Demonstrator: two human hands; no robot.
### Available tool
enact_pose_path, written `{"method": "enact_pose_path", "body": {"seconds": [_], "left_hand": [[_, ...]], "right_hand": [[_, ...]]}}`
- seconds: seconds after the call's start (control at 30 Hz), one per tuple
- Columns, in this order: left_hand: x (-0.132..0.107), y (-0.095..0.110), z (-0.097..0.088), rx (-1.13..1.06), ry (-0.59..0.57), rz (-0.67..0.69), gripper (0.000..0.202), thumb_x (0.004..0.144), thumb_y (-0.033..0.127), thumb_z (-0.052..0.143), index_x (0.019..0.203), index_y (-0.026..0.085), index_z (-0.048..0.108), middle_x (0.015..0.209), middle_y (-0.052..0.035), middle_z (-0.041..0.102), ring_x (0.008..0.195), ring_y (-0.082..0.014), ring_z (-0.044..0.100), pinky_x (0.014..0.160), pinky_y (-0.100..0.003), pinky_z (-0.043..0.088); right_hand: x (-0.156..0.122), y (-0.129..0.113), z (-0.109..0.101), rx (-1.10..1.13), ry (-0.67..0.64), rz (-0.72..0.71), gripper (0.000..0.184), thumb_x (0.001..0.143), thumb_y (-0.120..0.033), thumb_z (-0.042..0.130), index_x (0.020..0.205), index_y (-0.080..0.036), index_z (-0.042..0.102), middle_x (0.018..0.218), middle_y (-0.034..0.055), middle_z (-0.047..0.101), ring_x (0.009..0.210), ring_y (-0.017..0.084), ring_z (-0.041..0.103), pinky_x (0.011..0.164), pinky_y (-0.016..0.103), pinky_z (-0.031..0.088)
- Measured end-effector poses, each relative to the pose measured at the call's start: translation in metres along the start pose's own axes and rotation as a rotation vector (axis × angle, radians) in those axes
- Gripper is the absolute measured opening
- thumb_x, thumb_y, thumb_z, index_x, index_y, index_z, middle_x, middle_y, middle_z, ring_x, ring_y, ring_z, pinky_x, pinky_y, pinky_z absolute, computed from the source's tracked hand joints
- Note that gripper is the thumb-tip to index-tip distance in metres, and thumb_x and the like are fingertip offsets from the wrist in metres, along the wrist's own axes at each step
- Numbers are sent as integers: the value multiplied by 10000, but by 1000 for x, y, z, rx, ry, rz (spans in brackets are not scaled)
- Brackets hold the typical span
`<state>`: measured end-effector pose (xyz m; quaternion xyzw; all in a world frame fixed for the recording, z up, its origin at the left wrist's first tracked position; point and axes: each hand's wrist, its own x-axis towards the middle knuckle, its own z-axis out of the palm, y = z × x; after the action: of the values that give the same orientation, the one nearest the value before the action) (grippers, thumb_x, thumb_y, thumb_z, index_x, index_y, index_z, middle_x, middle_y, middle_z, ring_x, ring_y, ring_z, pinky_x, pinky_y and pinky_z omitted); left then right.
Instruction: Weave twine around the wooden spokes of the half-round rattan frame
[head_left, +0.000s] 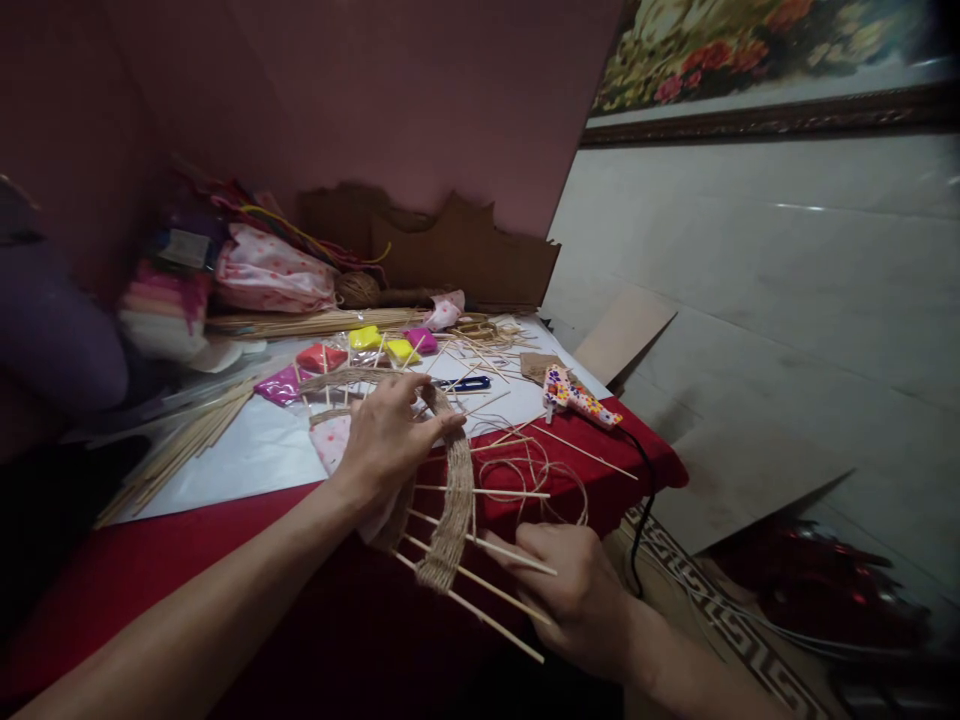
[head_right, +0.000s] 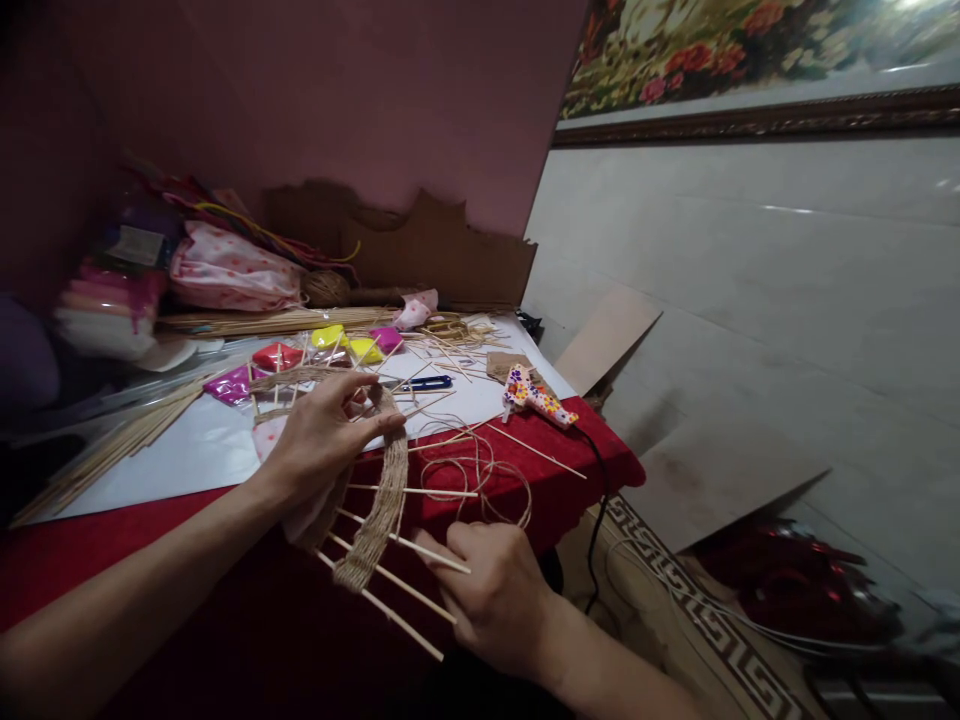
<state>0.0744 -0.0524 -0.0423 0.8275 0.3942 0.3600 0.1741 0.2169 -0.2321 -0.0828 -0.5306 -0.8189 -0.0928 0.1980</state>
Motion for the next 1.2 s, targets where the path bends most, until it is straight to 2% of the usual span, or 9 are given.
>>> {"method": "enact_pose_path", "body": {"seconds": [0.13,0.2,0.33,0.4,0.57,0.67,0.97,1.1,1.2], "left_hand": [[-5,5,-3,366,22,171,246,756,417,653,879,205,668,984,-107,619,970,-303,511,779,-432,407],[-11,9,-12,388,7,258,195,768,368,650,879,209,668,949,-94,628,996,-310,486,791,-442,398],[-40,16,-40,59,-322,442,145,776,289,655,911,242,634,866,-17,615,828,-192,509,694,-317,435],[-61,16,-45,-32,-427,511,301,692,364,733,941,240,618,953,-24,600,837,-187,506,642,-282,445],[-99,7,-15,180,14,659,305,802,78,572,1098,144,598,1066,-127,568,966,-243,507,785,-375,426],[-106,0,5,130,148,694,362,810,8,529,1160,89,577,1017,-146,574,953,-236,529,815,-394,404],[-109,4,16,70,302,657,352,745,-25,621,1080,84,631,954,-127,555,855,-183,539,757,-365,386],[-106,5,17,121,334,691,289,770,-18,597,1018,114,664,928,-94,539,797,-141,526,748,-350,373],[-104,4,18,103,339,692,275,772,-11,602,1002,124,672,907,-80,545,770,-129,520,732,-340,371]], "right_hand": [[0,3,0,4,0,-1,306,894,-227,383,1038,-123,634,640,36,560,543,148,487,496,277,298],[0,3,1,22,-6,8,299,891,-220,388,1035,-126,633,648,39,569,552,151,493,501,279,299],[1,3,3,63,-8,45,261,891,-242,418,989,-154,642,648,30,577,553,152,501,503,286,286],[1,3,4,87,-3,58,251,897,-272,434,964,-164,650,642,26,577,548,150,502,503,287,284],[-2,2,8,131,-6,100,206,853,-246,501,956,-160,657,653,30,577,550,146,507,509,279,299],[-5,1,13,156,2,114,245,817,-179,507,1018,-156,645,667,34,584,559,148,512,516,274,314],[-8,-13,26,256,174,149,250,831,-130,420,961,-138,634,650,57,603,549,156,512,533,273,354],[-7,-18,27,307,193,180,225,834,-123,403,777,-155,618,618,56,592,537,153,505,529,275,355],[-6,-19,28,351,202,193,204,819,-104,410,785,-157,604,635,53,602,542,150,504,539,275,367]]}}
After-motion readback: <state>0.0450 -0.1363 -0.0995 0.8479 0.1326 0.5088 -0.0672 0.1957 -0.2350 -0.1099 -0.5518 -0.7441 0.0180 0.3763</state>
